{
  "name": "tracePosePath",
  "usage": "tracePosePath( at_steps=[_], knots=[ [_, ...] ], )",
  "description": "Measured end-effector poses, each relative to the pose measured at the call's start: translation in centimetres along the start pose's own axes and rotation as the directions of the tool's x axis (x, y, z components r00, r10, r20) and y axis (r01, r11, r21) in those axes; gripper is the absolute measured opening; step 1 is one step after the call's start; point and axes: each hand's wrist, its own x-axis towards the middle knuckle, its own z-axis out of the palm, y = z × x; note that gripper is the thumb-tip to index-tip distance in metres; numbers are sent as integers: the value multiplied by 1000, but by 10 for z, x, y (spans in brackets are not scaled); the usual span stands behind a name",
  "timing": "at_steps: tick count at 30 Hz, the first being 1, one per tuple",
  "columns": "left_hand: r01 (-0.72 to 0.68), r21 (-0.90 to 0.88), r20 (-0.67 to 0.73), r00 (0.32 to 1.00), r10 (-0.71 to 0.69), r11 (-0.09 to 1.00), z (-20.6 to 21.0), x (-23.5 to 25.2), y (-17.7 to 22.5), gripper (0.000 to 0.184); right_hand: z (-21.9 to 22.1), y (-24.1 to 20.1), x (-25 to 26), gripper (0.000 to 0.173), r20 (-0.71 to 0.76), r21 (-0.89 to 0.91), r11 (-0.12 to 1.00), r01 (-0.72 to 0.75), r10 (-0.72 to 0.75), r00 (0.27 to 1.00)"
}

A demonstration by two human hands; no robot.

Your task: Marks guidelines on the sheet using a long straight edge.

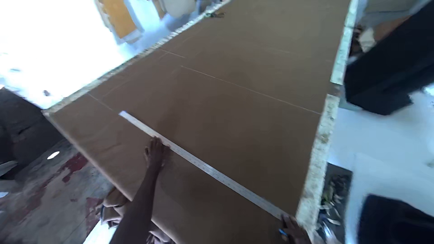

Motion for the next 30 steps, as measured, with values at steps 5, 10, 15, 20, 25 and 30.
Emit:
tracePosePath(
  at_steps=[5,10,15,20,25,30],
  knots=[
    [-111,-18,13,994,112,994,-14,-16,11,77,0,-17,-3,29,-135,-6,999,-51,50,990],
    [-72,-87,6,997,73,994,-13,-9,12,79,-8,-24,0,27,-91,-29,994,-101,98,991],
    [-53,-60,-10,999,53,997,-4,-5,6,87,-8,-25,0,28,-87,-55,991,-121,116,989],
    [-40,-54,4,999,40,998,-7,-5,10,85,-8,-24,2,30,-82,-83,989,-119,113,990],
    [-61,-58,11,998,62,996,-9,0,7,82,-4,-20,4,31,-95,-81,991,-106,99,991],
    [-87,122,205,977,61,989,-41,4,31,99,-5,-18,0,40,-110,-108,988,-114,102,989]
  ],
)
